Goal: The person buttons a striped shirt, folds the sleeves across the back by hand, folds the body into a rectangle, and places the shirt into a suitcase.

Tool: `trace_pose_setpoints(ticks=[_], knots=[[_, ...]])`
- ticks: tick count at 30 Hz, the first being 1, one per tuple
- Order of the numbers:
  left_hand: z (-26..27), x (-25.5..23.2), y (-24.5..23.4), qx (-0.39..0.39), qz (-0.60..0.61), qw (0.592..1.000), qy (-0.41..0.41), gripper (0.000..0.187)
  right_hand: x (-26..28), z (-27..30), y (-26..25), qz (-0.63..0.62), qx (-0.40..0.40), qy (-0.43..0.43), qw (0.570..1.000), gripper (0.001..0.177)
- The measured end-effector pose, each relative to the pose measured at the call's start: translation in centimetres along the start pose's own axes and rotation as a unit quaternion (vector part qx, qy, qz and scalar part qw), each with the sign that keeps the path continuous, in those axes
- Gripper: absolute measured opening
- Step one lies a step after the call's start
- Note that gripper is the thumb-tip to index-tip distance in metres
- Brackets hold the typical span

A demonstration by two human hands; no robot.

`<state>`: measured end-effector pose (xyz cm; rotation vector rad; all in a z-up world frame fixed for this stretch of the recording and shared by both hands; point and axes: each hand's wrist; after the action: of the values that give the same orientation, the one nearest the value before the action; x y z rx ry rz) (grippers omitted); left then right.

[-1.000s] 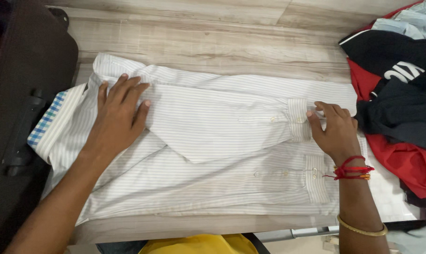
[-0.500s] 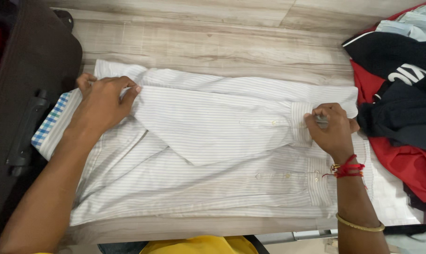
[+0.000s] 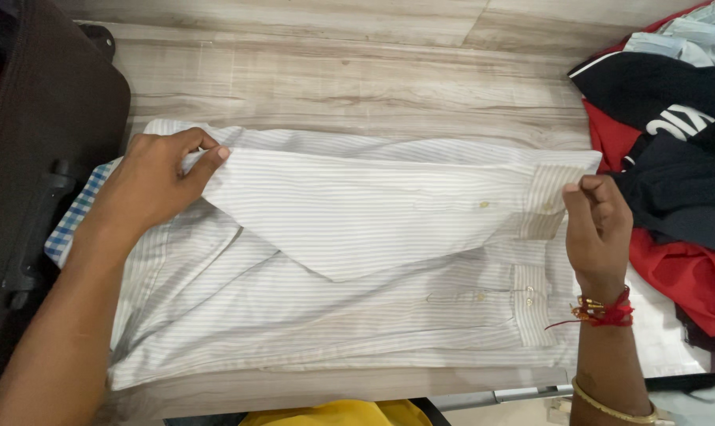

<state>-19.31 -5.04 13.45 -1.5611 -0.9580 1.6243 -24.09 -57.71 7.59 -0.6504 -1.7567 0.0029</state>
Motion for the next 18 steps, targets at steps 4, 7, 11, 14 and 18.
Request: trace_pose_setpoints(ticks=[4, 7, 11, 14, 18], knots=[[-0.8, 0.2, 2.3, -0.043, -0.03, 0.998, 0.023, 0.037, 0.9, -1.1, 1.7, 0.254, 0.006, 0.019, 0.967, 0.02], [0.4, 0.4, 4.5, -0.225, -0.078, 0.948, 0.211, 0.037, 1.1, -0.5, 3.2, 0.496, 0.002, -0.185, 0.849, 0.022], [4.2, -0.6, 7.0, -0.192, -0.016, 0.967, 0.169, 0.045, 0.7, 0.0, 3.4, 0.403, 0.019, -0.269, 0.875, 0.031], [5.3, -1.0, 9.1, -0.099, -0.007, 0.986, 0.135, 0.067, -1.7, -0.1, 3.3, 0.396, 0.114, -0.266, 0.871, 0.044], [3.4, -1.0, 12.0, -0.064, -0.081, 0.981, 0.162, 0.07, -4.9, 0.5, 1.5, 0.44, 0.157, -0.207, 0.859, 0.061]])
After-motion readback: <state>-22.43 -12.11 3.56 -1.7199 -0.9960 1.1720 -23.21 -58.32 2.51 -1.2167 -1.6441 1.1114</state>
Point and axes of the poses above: each hand's wrist, its own z-axis away from the middle knuckle, its own y-axis out of the palm, x = y × z, and after that the axes turned 9 degrees about -x, right-handed
